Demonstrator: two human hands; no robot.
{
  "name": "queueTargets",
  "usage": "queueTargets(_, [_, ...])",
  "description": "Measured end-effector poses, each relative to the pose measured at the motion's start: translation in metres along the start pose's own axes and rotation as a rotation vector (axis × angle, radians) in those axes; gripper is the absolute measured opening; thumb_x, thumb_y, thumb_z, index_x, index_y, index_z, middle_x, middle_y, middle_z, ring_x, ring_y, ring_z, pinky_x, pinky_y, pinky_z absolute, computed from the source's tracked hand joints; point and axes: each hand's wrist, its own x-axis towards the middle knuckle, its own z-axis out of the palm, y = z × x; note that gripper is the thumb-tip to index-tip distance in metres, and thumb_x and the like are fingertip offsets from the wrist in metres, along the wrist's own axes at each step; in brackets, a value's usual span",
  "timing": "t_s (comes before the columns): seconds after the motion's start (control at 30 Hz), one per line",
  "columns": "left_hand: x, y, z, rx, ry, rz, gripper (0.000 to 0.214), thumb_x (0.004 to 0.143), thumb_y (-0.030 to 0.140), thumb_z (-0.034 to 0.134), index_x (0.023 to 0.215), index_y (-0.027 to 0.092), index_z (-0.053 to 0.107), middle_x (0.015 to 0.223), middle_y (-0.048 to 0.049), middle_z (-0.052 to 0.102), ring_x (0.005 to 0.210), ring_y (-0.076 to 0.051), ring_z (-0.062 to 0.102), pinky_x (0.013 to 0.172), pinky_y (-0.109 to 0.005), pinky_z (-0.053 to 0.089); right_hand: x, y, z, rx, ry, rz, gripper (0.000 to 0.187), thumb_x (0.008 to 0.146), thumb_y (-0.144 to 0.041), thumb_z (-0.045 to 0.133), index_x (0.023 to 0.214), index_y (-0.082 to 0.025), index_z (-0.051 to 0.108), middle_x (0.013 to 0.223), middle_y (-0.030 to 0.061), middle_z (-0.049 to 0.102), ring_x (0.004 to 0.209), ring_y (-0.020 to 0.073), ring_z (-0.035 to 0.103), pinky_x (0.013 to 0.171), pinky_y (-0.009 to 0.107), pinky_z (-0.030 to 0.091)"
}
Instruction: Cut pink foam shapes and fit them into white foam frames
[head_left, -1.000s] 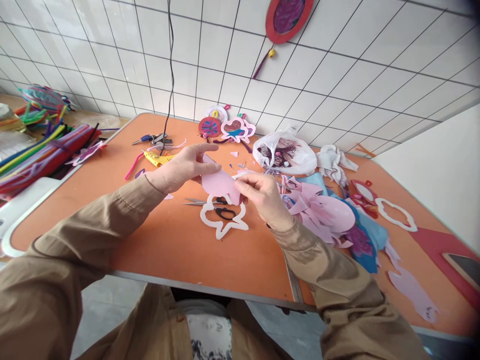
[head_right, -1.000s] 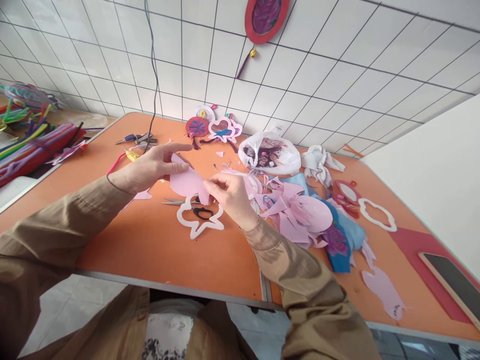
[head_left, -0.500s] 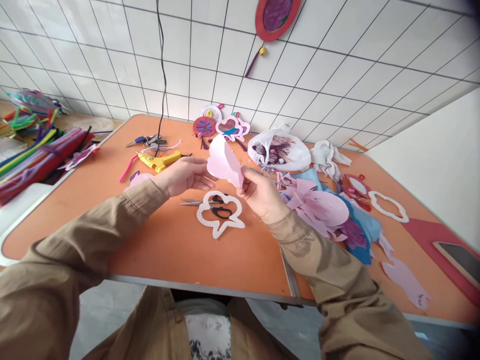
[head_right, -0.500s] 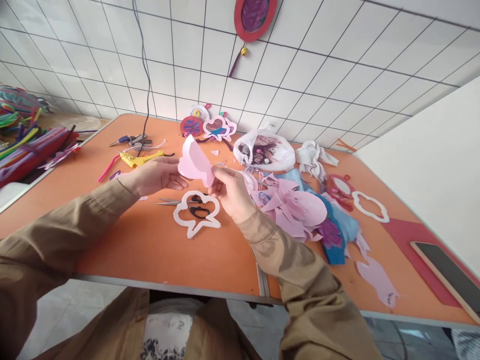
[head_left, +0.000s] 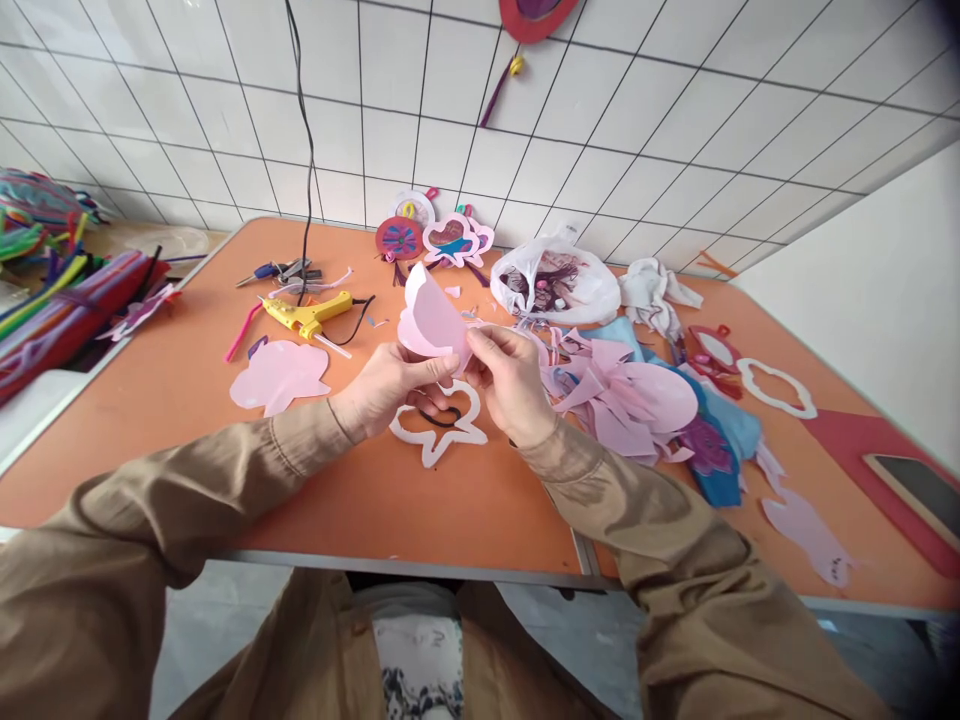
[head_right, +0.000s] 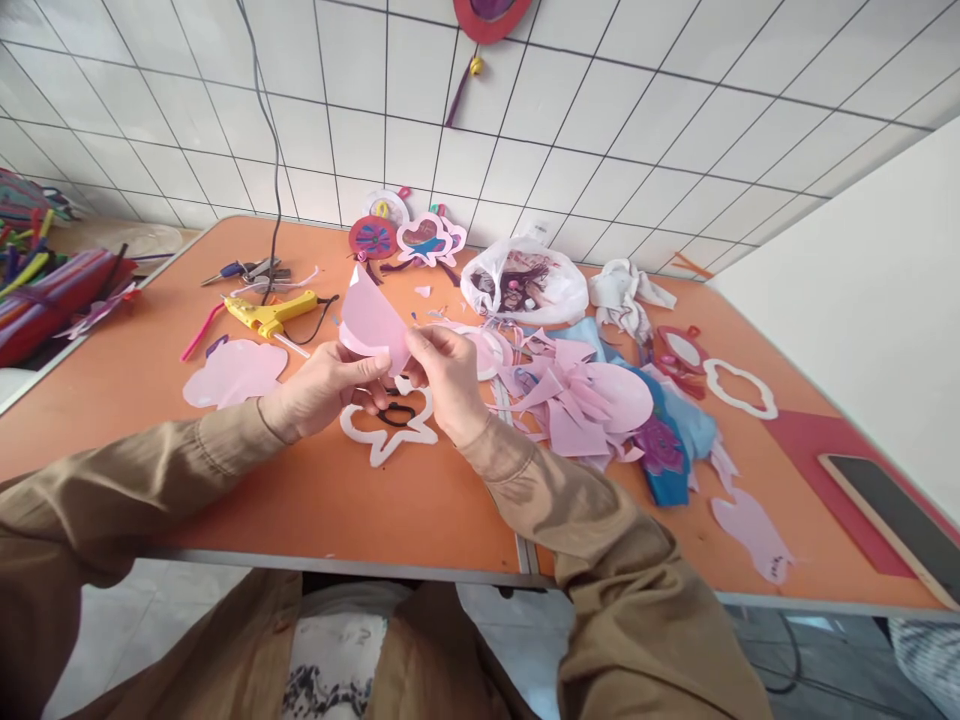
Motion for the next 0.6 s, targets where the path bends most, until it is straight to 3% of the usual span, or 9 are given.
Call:
queueTargets(0.1, [-0.0014,0.0,0.0029,0.05,0.078,0.069,0.048,0.056,0.048,0.099,0.069,0.011,0.072,0.061,-0.004,0.068,0.048,-0.012,0.062,0.046,-0.022,0.052,-0.0016,-0.0018,0.0011,-0.005,-0.021,-0.018,0.039,0.072,-0.049,0.081,0.06,-0.02,0.058,0.049,-0.0063,0.049,0.042,0.0058,0.042,0.043,0.023,0.032])
queueTargets(0.3, [-0.0021,0.0025,0.0046,0.09,0.128,0.074,0.041,0.064,0.044,0.094,0.059,0.012,0.07,0.056,-0.0038,0.065,0.046,-0.011,0.06,0.047,-0.023,0.051,-0.0032,-0.0035,0.0,-0.019,-0.045,0.0,0.04,0.074,-0.051,0.079,0.058,-0.02,0.058,0.053,-0.003,0.057,0.043,0.0063,0.044,0.044,0.023,0.033])
queueTargets(0.6, [0.002,0.0004,-0.0009,0.071,0.102,0.105,0.041,0.057,0.043,0.097,0.07,0.012,0.075,0.061,-0.003,0.069,0.047,-0.011,0.06,0.05,-0.024,0.052,-0.0039,-0.003,-0.0008,-0.062,-0.065,0.018,0.036,0.073,-0.043,0.08,0.056,-0.019,0.059,0.053,-0.003,0.057,0.042,0.0061,0.045,0.043,0.022,0.034])
